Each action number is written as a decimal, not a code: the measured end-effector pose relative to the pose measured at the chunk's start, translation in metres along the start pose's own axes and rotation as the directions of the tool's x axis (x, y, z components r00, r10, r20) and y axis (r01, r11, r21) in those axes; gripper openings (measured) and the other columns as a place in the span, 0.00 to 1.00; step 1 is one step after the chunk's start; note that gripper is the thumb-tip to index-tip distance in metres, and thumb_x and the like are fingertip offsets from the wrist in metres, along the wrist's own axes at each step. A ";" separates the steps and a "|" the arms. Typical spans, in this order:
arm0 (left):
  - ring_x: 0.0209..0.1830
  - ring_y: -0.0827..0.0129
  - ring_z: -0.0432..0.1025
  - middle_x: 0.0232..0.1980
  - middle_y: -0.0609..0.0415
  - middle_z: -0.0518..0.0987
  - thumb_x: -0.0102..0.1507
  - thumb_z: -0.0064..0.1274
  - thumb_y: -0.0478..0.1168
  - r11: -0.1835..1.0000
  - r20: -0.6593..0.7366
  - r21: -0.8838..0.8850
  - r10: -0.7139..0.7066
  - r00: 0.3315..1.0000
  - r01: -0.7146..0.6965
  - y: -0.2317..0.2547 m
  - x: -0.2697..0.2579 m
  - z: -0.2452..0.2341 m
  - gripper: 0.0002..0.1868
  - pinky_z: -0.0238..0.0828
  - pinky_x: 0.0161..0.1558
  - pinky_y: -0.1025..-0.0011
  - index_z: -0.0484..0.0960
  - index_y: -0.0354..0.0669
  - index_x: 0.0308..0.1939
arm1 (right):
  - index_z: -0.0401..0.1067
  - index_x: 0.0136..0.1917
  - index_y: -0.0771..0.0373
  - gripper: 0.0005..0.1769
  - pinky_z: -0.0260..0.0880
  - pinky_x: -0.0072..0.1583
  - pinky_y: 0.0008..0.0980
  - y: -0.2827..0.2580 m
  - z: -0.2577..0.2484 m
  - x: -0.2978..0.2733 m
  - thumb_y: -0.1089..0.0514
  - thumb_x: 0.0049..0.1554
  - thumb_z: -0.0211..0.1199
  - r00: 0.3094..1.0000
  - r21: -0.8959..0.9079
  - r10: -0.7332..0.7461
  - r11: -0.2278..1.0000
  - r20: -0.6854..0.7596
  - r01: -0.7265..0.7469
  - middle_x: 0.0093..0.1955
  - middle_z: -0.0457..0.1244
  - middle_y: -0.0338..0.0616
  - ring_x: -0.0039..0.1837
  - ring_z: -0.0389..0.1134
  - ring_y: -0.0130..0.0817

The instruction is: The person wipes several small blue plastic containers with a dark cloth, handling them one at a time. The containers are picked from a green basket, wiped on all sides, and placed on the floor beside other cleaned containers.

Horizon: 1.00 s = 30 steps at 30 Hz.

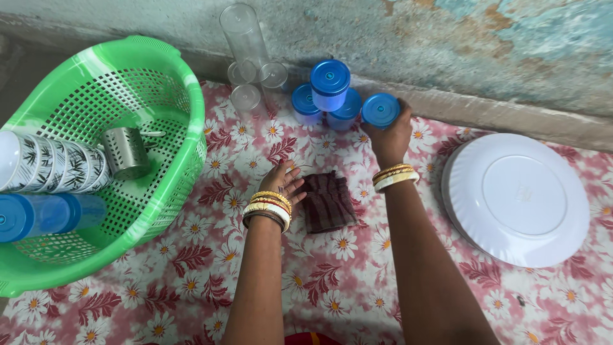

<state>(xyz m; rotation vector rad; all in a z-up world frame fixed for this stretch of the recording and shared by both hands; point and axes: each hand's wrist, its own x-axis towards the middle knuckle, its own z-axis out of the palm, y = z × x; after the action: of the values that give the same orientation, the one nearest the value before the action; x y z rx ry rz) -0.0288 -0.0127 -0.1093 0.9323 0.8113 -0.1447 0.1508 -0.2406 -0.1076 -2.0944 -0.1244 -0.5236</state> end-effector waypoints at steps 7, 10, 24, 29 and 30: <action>0.58 0.62 0.71 0.67 0.54 0.74 0.65 0.48 0.56 0.999 -0.019 -0.012 -0.030 0.999 0.030 0.001 0.002 -0.016 0.30 0.74 0.57 0.53 0.70 0.55 0.70 | 0.58 0.70 0.64 0.56 0.68 0.64 0.47 0.033 0.019 0.013 0.54 0.35 0.87 0.992 -0.091 0.099 0.992 0.081 -0.091 0.64 0.64 0.58 0.65 0.66 0.57; 0.58 0.62 0.72 0.67 0.53 0.74 0.65 0.47 0.57 1.000 -0.012 -0.010 -0.020 1.000 0.020 0.000 0.003 -0.015 0.30 0.75 0.56 0.53 0.70 0.54 0.70 | 0.58 0.70 0.63 0.57 0.67 0.64 0.48 0.039 0.019 0.013 0.52 0.36 0.87 0.989 -0.186 0.113 0.978 0.098 -0.093 0.64 0.63 0.59 0.65 0.65 0.59; 0.58 0.61 0.72 0.68 0.52 0.74 0.65 0.46 0.60 1.000 0.007 0.000 0.013 1.000 -0.013 -0.001 0.005 0.003 0.33 0.74 0.58 0.52 0.69 0.51 0.70 | 0.54 0.74 0.64 0.60 0.68 0.67 0.44 0.046 0.027 0.015 0.51 0.37 0.87 0.979 -0.055 0.165 0.986 0.120 -0.160 0.68 0.62 0.59 0.68 0.66 0.55; 0.57 0.63 0.71 0.62 0.55 0.77 0.65 0.48 0.61 0.990 -0.018 0.115 0.084 0.996 -0.081 0.006 -0.005 0.015 0.30 0.72 0.55 0.55 0.73 0.51 0.65 | 0.46 0.79 0.68 0.69 0.67 0.67 0.47 0.041 0.024 0.004 0.53 0.38 0.88 1.000 -0.066 -0.001 0.998 0.017 0.002 0.71 0.54 0.72 0.68 0.62 0.65; 0.54 0.65 0.72 0.59 0.55 0.78 0.65 0.49 0.60 0.980 -0.009 0.163 0.112 0.994 -0.110 0.009 -0.009 0.025 0.28 0.72 0.53 0.56 0.75 0.49 0.62 | 0.46 0.79 0.67 0.69 0.68 0.66 0.48 0.038 0.024 -0.002 0.52 0.38 0.88 0.999 -0.068 0.043 0.997 -0.004 -0.044 0.70 0.54 0.72 0.67 0.62 0.66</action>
<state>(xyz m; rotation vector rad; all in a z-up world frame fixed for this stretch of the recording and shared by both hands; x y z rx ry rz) -0.0169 -0.0279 -0.0892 1.1321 0.7701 -0.1066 0.1677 -0.2414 -0.1499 -2.1575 -0.0601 -0.5107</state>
